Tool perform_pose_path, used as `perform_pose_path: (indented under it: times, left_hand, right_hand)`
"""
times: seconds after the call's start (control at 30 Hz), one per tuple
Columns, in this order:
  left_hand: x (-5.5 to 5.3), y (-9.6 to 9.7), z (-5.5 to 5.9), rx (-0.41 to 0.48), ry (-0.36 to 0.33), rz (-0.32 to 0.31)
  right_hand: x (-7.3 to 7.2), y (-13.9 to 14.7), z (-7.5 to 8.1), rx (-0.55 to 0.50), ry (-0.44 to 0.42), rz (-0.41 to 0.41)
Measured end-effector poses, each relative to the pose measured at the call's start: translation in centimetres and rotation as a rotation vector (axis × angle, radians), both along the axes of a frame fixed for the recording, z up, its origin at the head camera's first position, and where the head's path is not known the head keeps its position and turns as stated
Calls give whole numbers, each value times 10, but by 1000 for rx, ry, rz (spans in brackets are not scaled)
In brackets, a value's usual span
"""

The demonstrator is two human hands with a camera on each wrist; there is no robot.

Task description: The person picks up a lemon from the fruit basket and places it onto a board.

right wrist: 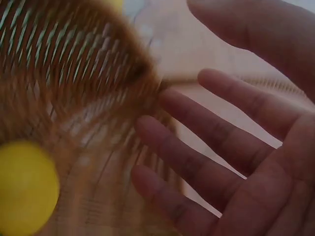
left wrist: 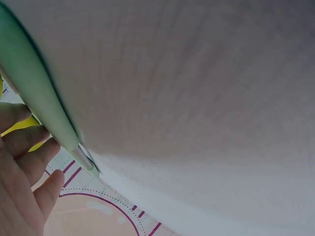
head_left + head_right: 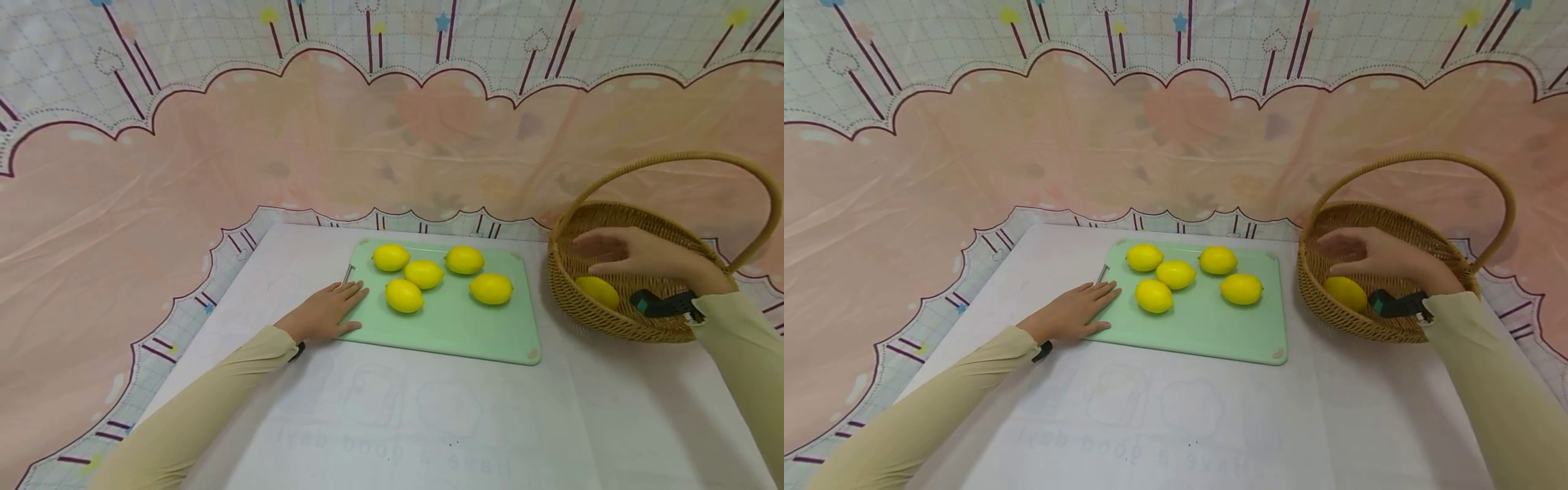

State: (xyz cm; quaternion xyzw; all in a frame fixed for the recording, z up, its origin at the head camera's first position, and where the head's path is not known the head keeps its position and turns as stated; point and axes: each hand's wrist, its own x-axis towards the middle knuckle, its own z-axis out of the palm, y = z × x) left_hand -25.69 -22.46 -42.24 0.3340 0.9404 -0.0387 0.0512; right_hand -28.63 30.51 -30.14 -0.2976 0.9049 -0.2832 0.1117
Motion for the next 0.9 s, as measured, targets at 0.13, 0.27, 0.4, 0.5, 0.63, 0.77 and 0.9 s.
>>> perform_pose_path:
  times: [0.13, 0.27, 0.4, 0.5, 0.63, 0.77, 0.9]
  left_hand:
    - [0, -1, 0, 3, 0, -1]
    - [1, -1, 0, 5, 5, -5]
    - [0, -1, -1, 2, 9, -9]
    - [0, -1, -1, 0, 11, -12]
    - [-1, -2, -2, -5, 17, -13]
    - [0, -2, -1, -3, 23, -13]
    - [0, -1, 0, -1, 19, -8]
  right_hand:
    - [-10, 22, -12, 18, -53, -11]
    - [-19, 35, -24, 32, -139, -35]
    - [-25, 40, -34, 60, -226, -60]
    - [-28, 41, -40, 97, -271, -59]
    - [-32, 41, -45, 159, -320, -47]
    - [-34, 42, -48, 212, -368, -48]
    - [-36, 42, -51, 227, -408, -31]
